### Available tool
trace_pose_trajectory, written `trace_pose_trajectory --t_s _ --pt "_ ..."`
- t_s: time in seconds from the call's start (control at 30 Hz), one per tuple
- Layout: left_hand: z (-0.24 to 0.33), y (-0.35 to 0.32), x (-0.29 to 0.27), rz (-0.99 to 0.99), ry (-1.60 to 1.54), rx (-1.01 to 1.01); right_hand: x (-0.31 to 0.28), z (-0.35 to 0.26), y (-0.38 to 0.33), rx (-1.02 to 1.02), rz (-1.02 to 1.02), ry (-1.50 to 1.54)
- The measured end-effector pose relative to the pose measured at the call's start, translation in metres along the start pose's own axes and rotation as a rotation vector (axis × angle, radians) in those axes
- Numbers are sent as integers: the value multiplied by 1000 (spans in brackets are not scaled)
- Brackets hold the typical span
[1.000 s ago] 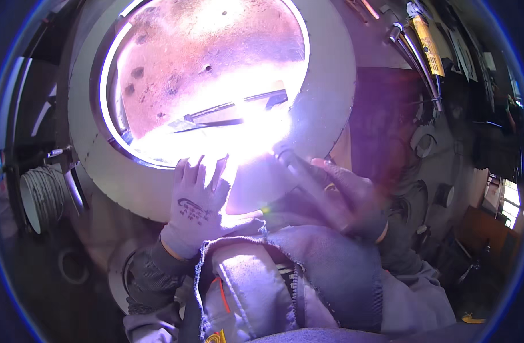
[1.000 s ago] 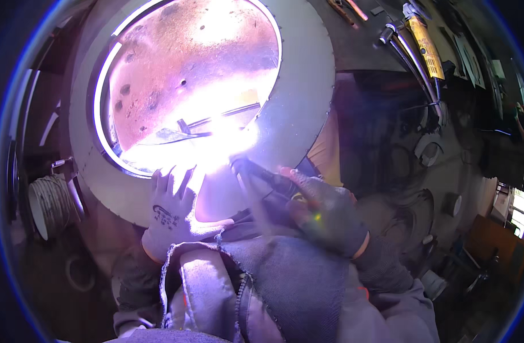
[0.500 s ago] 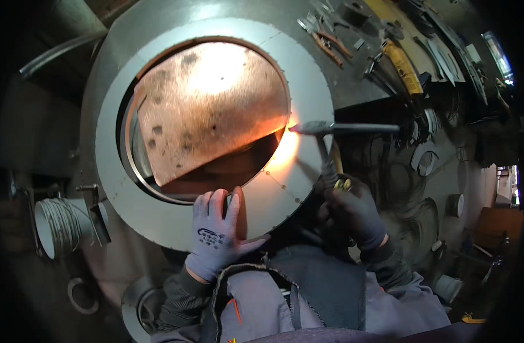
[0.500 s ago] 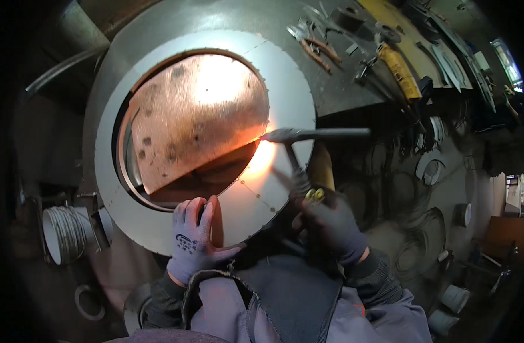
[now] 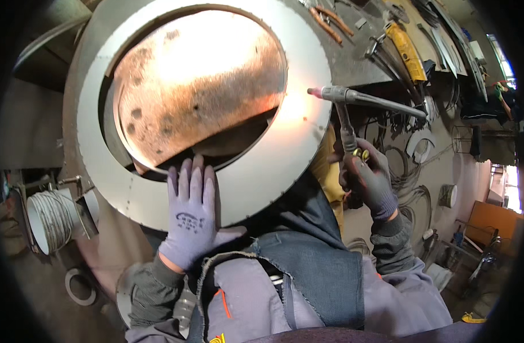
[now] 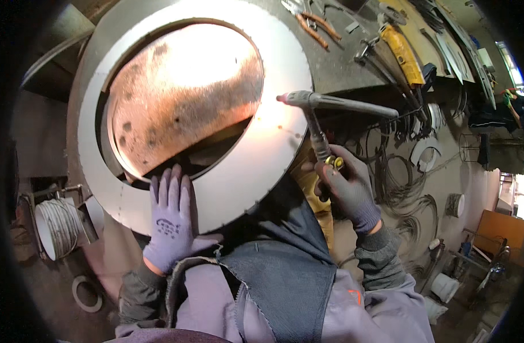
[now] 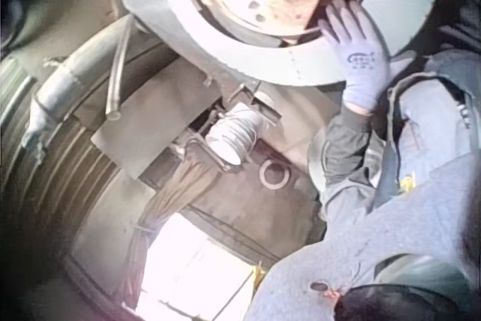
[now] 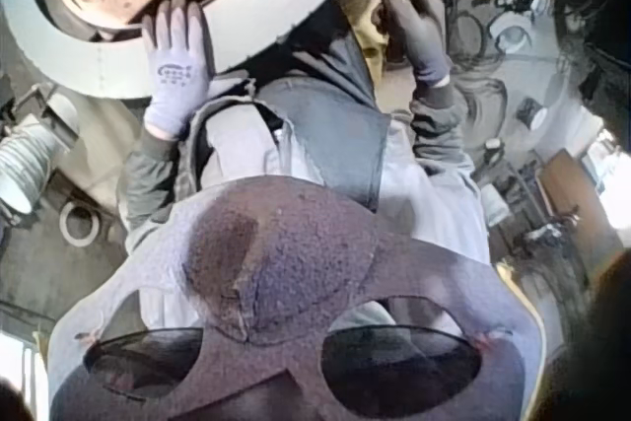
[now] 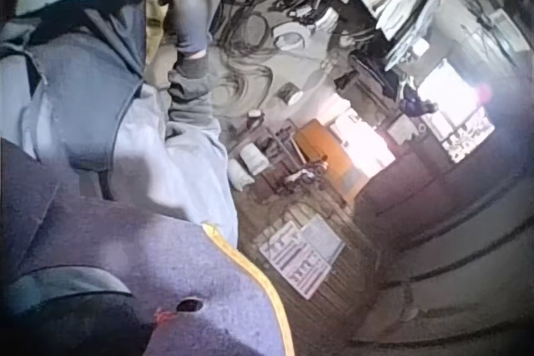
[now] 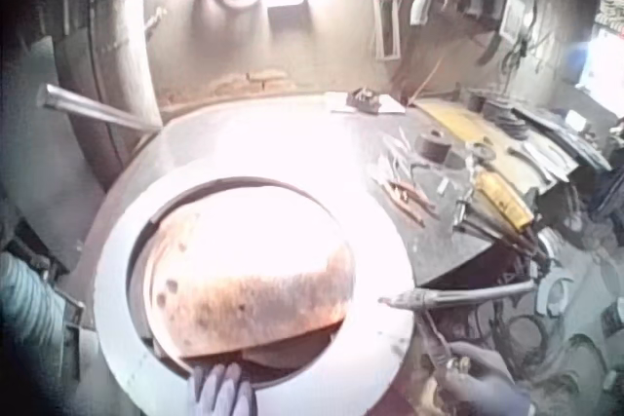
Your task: The person puts on protective glasses, positions metal pieces onto a round metal structure, and welds them along the seam using a TIG welding torch and an adjustable wrench.
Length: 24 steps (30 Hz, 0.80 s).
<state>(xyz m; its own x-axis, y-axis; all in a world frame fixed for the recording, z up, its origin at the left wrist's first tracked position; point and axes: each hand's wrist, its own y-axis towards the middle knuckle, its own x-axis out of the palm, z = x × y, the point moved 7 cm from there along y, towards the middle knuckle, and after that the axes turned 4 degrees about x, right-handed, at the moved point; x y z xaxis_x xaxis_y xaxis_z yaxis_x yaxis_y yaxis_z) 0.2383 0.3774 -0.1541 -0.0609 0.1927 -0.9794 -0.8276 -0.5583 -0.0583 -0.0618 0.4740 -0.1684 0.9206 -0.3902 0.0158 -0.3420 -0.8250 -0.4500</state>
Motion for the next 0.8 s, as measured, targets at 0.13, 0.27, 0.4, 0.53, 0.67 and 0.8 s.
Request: trace_pose_trajectory --t_s 0.13,0.27,0.4,0.53,0.67,0.8 --pt "-2 4 4 -2 41 12 20 -11 -11 -79 -62 -441" --pt "-2 2 6 4 20 20 24 0 -8 -198 -172 -342" --pt "0 0 4 5 6 26 31 4 -9 -51 -161 -424" --pt "-1 1 2 31 -9 35 35 -4 -7 -224 -122 -481" --pt "-3 -1 5 80 -67 36 39 -8 -3 -422 -112 -541" --pt "-1 3 2 75 -46 62 39 1 -9 -96 -149 -363"
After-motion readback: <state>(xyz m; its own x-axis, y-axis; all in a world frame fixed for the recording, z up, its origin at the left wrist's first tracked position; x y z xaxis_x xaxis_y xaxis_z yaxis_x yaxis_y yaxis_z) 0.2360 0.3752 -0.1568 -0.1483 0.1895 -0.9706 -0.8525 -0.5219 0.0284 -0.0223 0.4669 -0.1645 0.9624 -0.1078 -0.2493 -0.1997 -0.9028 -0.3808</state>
